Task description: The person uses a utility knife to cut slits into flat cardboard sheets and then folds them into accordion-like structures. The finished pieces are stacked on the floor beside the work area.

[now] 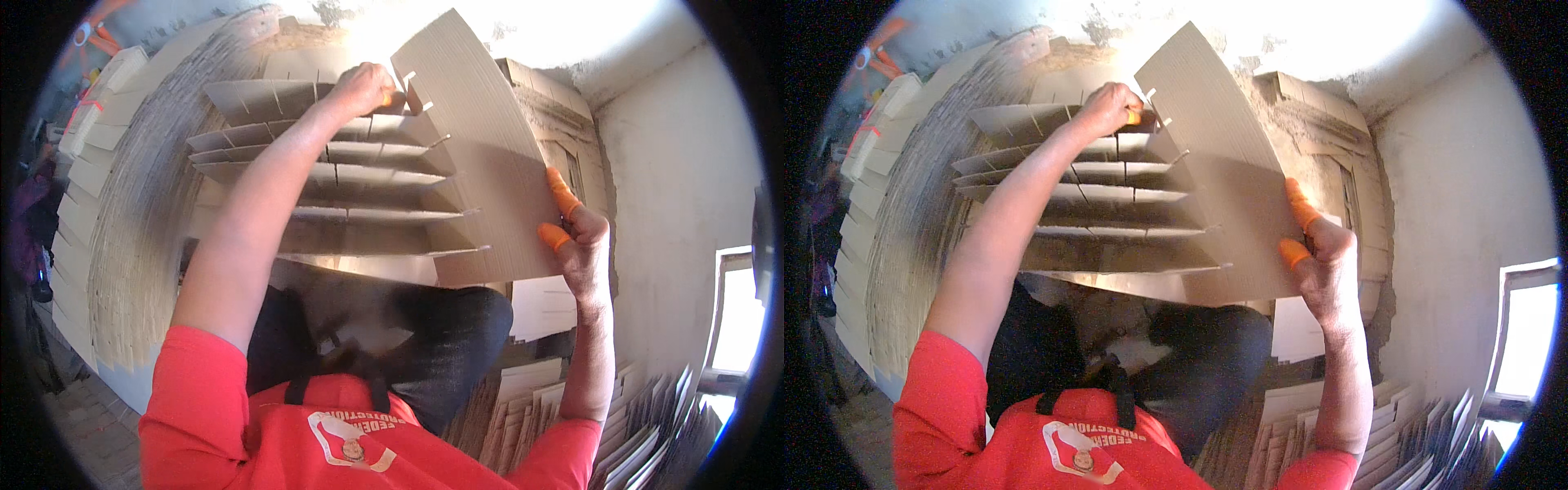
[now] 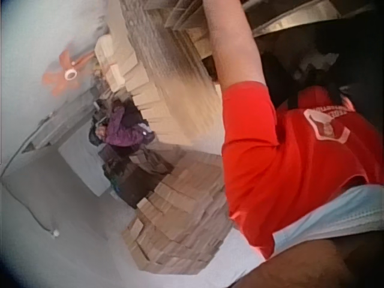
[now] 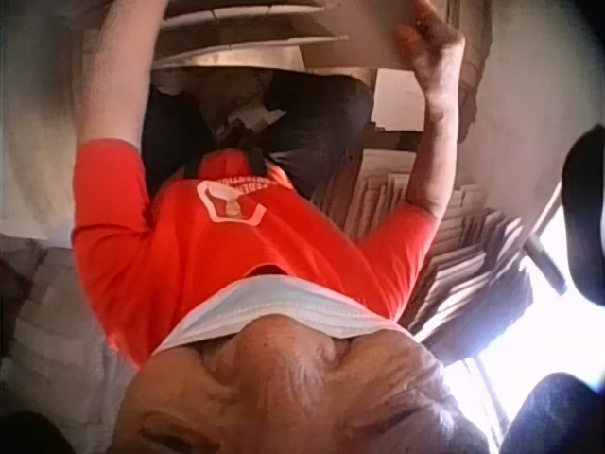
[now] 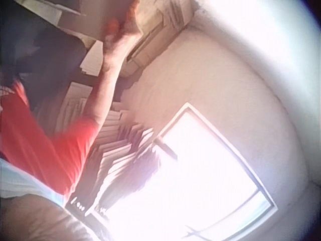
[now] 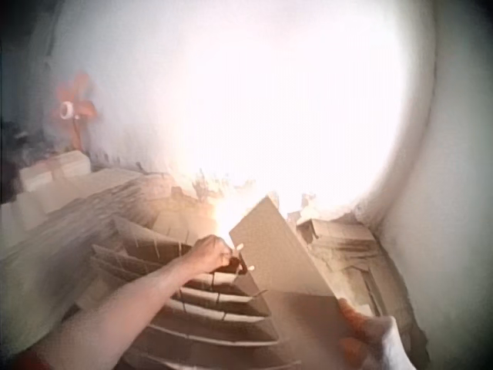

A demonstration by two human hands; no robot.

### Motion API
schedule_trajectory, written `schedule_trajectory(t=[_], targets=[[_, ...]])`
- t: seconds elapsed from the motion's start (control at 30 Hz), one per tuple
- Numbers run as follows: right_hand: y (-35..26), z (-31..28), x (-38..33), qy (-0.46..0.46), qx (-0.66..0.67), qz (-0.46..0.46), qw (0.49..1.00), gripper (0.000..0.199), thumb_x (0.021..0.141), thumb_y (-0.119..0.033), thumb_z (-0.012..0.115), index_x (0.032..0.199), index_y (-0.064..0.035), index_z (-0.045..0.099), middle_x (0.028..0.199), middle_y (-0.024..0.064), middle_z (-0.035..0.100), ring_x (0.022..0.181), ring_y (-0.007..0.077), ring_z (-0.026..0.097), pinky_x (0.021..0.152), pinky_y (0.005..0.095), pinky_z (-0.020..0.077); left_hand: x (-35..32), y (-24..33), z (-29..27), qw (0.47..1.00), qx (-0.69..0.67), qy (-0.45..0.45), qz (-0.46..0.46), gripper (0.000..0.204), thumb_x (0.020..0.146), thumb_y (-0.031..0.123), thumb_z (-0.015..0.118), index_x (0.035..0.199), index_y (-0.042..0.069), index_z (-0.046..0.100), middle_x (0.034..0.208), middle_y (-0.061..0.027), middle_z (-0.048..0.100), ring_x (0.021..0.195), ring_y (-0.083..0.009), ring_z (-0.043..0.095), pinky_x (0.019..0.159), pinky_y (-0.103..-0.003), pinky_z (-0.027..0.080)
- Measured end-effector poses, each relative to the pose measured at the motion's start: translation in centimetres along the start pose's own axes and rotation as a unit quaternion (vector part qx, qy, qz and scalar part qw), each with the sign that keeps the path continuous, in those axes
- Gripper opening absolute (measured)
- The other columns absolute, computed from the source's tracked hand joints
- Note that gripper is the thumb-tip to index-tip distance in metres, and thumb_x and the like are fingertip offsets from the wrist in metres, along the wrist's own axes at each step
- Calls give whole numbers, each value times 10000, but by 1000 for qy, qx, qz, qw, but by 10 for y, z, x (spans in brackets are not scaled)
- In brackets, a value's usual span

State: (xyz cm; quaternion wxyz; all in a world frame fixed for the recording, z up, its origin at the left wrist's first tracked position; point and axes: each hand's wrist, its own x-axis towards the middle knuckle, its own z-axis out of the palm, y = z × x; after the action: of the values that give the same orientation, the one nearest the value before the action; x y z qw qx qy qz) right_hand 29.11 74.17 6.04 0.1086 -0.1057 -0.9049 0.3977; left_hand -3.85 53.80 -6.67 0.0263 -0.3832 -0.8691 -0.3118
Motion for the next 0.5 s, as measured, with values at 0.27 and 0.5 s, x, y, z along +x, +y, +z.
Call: schedule_trajectory(t=[0.27,0.5], targets=[[-14,9,-14,43,41,-1,998,706,697,218,547,1367,2,494,1149,39,642,1033,81,578,900,226,470,-5,-11,0,995,58,71,35,90,727,34,655,804,10,695,725,-201,647,719,-320,661,684,-416,513],[-8,8,12,-26,7,-11,1000,680,711,157,597,1353,-59,537,940,69,700,805,60,585,747,228,489,1,9,-7,998,60,-29,-20,221,767,44,600,952,-77,618,961,-262,652,945,-381,649,820,-446,523]])
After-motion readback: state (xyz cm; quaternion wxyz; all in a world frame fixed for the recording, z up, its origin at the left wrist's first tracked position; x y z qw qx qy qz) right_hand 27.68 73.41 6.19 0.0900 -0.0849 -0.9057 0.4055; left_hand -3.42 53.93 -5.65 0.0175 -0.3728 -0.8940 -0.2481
